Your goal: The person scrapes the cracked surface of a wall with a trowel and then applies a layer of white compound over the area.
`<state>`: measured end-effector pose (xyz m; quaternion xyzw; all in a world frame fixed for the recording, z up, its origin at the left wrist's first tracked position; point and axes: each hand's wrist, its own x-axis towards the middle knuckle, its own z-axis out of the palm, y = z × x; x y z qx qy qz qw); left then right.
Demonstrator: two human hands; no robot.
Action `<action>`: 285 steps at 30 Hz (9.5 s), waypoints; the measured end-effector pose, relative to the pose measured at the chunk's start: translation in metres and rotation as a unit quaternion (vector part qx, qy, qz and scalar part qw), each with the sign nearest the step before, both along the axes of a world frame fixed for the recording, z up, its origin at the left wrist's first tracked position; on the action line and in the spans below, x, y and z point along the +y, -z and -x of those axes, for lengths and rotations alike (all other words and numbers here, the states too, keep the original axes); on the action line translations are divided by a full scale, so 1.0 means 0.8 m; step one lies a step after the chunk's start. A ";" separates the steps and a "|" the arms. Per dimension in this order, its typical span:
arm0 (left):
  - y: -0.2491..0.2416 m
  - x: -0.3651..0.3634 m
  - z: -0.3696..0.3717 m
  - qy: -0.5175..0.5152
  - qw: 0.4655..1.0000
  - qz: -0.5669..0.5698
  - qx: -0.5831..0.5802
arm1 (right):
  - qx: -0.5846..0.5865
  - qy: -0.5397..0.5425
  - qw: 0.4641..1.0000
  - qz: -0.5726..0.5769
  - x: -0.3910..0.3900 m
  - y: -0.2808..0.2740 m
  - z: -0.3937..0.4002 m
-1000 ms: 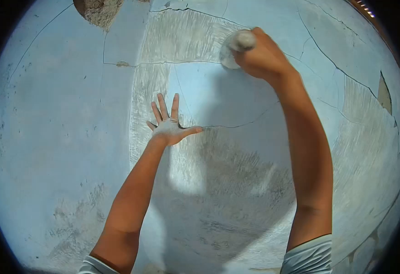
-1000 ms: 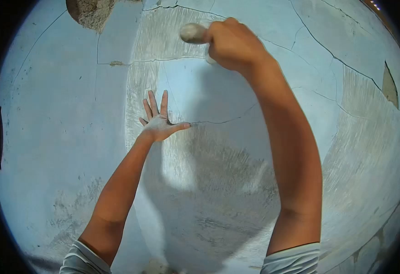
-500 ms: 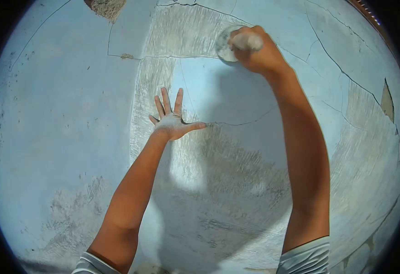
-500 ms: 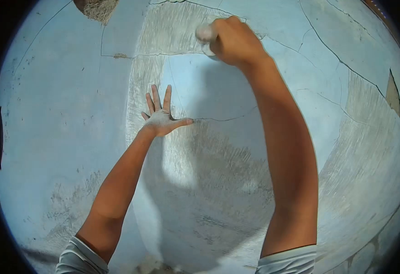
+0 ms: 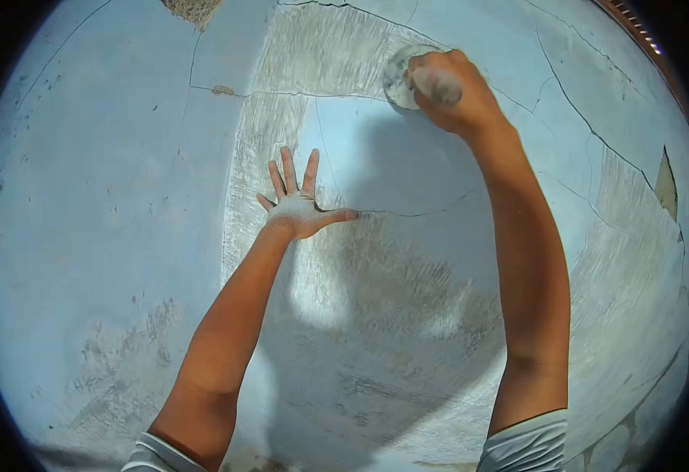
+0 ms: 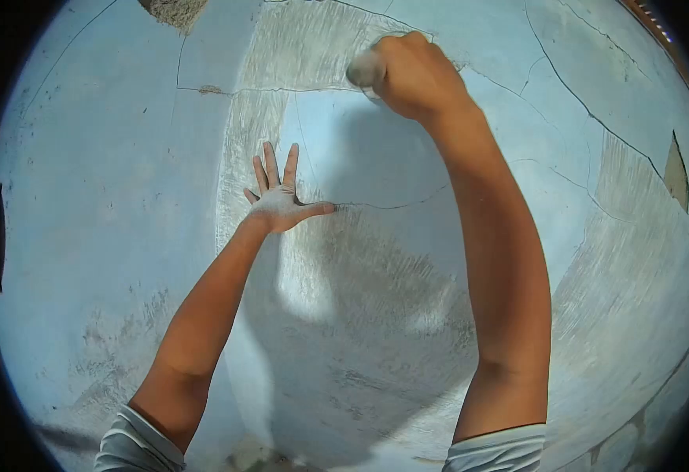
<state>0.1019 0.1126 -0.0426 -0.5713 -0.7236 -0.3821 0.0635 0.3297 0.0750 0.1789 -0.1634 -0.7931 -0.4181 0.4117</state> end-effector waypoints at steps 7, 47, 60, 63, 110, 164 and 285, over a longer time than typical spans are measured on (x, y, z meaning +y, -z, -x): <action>-0.006 -0.008 -0.004 -0.006 1.000 0.031 -0.001 | -0.030 -0.087 0.994 0.053 0.032 -0.014 -0.009; 0.000 -0.007 -0.002 -0.009 0.999 0.035 0.006 | 0.003 -0.121 0.991 0.065 0.008 0.035 -0.009; -0.003 -0.016 -0.005 -0.005 0.999 0.035 -0.006 | -0.006 -0.126 0.992 -0.024 0.029 0.038 -0.012; -0.004 -0.016 -0.007 0.000 0.999 0.036 -0.007 | -0.024 -0.118 0.991 -0.054 0.045 0.036 -0.011; 0.005 -0.007 0.000 0.008 1.000 0.013 -0.007 | 0.191 -0.105 0.974 0.064 0.035 -0.023 -0.037; 0.000 -0.016 -0.001 -0.013 0.999 0.044 -0.008 | 0.280 -0.065 0.947 0.146 0.042 0.077 -0.046; 0.012 -0.008 0.003 0.005 0.998 0.048 -0.040 | 0.289 -0.049 0.955 0.049 0.077 0.054 -0.058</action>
